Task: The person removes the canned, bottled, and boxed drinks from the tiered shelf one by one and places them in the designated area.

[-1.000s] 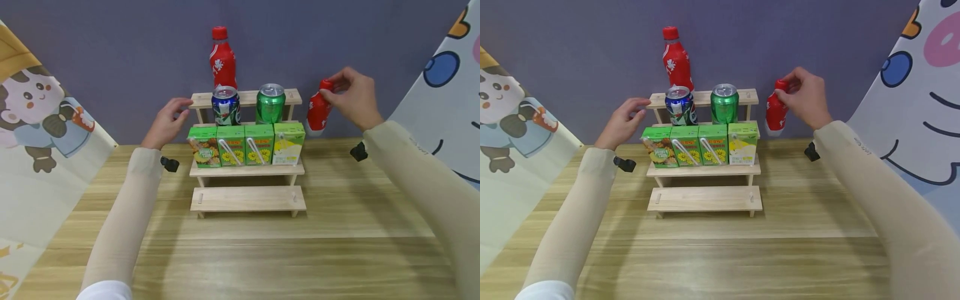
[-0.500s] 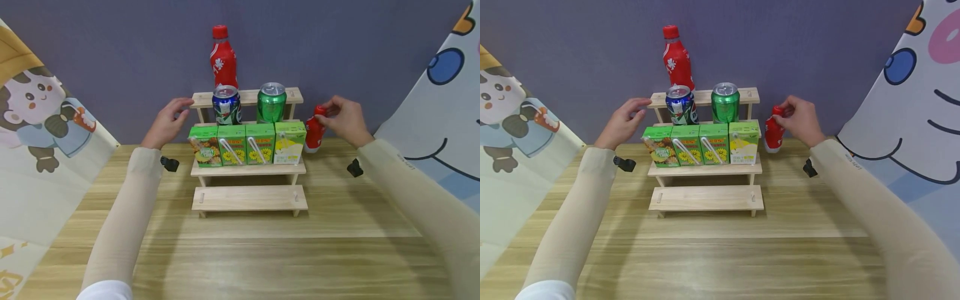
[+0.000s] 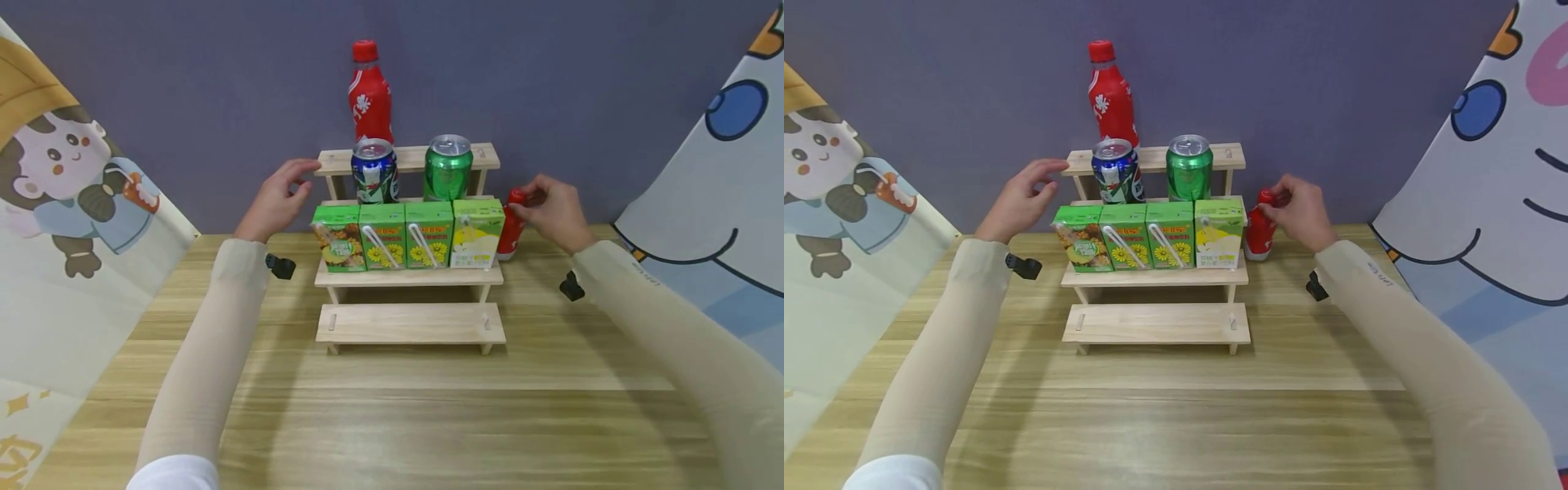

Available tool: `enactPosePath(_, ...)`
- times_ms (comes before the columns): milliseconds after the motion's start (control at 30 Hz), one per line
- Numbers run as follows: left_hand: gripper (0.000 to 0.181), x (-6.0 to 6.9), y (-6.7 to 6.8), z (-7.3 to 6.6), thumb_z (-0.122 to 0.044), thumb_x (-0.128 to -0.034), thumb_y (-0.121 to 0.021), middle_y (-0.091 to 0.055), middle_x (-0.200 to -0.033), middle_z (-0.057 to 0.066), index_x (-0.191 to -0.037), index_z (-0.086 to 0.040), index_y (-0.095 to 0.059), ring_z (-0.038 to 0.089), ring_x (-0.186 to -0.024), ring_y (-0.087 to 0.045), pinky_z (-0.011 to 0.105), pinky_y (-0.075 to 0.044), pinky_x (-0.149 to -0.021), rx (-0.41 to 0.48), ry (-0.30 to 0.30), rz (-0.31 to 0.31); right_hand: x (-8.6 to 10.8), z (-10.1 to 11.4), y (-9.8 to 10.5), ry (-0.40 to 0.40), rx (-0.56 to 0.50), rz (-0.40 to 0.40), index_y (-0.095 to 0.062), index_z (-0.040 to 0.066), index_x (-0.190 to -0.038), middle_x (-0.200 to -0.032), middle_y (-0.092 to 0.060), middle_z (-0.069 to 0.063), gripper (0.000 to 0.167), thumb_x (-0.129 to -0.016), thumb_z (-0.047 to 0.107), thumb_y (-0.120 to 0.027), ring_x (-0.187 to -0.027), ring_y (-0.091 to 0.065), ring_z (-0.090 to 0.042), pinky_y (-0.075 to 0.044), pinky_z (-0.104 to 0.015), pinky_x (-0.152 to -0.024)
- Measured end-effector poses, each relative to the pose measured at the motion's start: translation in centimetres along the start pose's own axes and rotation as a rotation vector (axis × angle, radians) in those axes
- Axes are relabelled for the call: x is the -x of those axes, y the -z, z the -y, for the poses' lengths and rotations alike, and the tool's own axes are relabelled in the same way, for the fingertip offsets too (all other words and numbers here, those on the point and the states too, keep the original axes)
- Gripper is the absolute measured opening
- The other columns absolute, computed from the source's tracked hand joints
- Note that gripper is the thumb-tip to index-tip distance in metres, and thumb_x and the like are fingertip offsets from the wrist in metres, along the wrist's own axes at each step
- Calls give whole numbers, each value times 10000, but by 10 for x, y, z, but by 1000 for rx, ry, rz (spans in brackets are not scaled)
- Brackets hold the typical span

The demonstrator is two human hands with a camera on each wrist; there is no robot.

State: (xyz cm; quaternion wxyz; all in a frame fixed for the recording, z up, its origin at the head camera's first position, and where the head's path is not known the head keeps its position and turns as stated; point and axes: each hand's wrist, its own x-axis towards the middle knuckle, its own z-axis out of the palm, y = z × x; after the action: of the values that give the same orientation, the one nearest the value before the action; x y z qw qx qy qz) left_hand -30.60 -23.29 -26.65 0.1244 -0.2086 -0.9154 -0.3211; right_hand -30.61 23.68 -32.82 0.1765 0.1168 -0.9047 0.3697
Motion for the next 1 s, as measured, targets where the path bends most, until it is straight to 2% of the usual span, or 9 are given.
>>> enactPosePath(133, 391, 0, 0, -1, -211, -1018, -423, -396, -1430, -29, -1407, -200, -458, 250, -1086, -491, 421, -432, -805, 2, -1, -4, -1, -2, -4, 31, -26, -13, -593, -10, -977, -1012, -645, -163, 193, -844, 66, -709, -873, -639, -279, -504, -131, -593)
enactPosePath(233, 391, -1, -1, -1, -206, -1017, -421, -396, -1431, -30, -1406, -201, -460, 251, -1079, -494, 418, -433, -788, 2, -3, -8, -3, -3, -7, 40, -44, -9, -589, -19, -989, -1017, -639, -171, 202, -841, 50, -708, -886, -634, -287, -510, -137, -607)
enactPosePath(300, 392, -1, -1, -1, -203, -1016, -422, -394, -1432, -35, -1406, -206, -460, 240, -1090, -490, 410, -438, -810, 3, -3, -10, -4, -3, -8, 38, -40, 3, -580, -16, -1005, -1029, -634, -172, 212, -844, 45, -703, -902, -628, -288, -530, -182, -640)
enactPosePath(400, 398, 0, -1, 0, -196, -1015, -418, -386, -1436, -38, -1411, -212, -452, 233, -1108, -480, 419, -442, -822, 12, -5, -9, -5, -2, -8, 21, -23, 28, -557, -5, -1038, -1055, -622, -171, 227, -861, 54, -685, -936, -617, -295, -555, -312, -711)
enactPosePath(533, 406, 1, -2, 2, -191, -1016, -413, -377, -1441, -44, -1420, -214, -440, 220, -1122, -470, 418, -441, -816, 22, -7, -3, -4, 0, -7, 3, -7, 54, -531, 7, -1069, -1084, -600, -169, 238, -882, 74, -662, -970, -603, -303, -541, -436, -767)
enactPosePath(833, 407, 0, -3, 3, -179, -1014, -408, -374, -1444, -40, -1419, -202, -443, 230, -1151, -462, 425, -432, -846, 30, -11, -3, -2, 2, -3, 30, 0, 77, -528, 8, -1091, -1088, -582, -165, 250, -890, 89, -652, -959, -598, -326, -527, -463, -779)
enactPosePath(1000, 410, 0, -3, 4, -190, -1013, -399, -370, -1447, -56, -1421, -211, -440, 218, -1104, -483, 398, -435, -805, 26, -5, -3, -5, 9, 6, 93, 2, 28, -537, -17, -1148, -1119, -559, -172, 327, -875, 102, -672, -1002, -567, -322, -493, -481, -833)
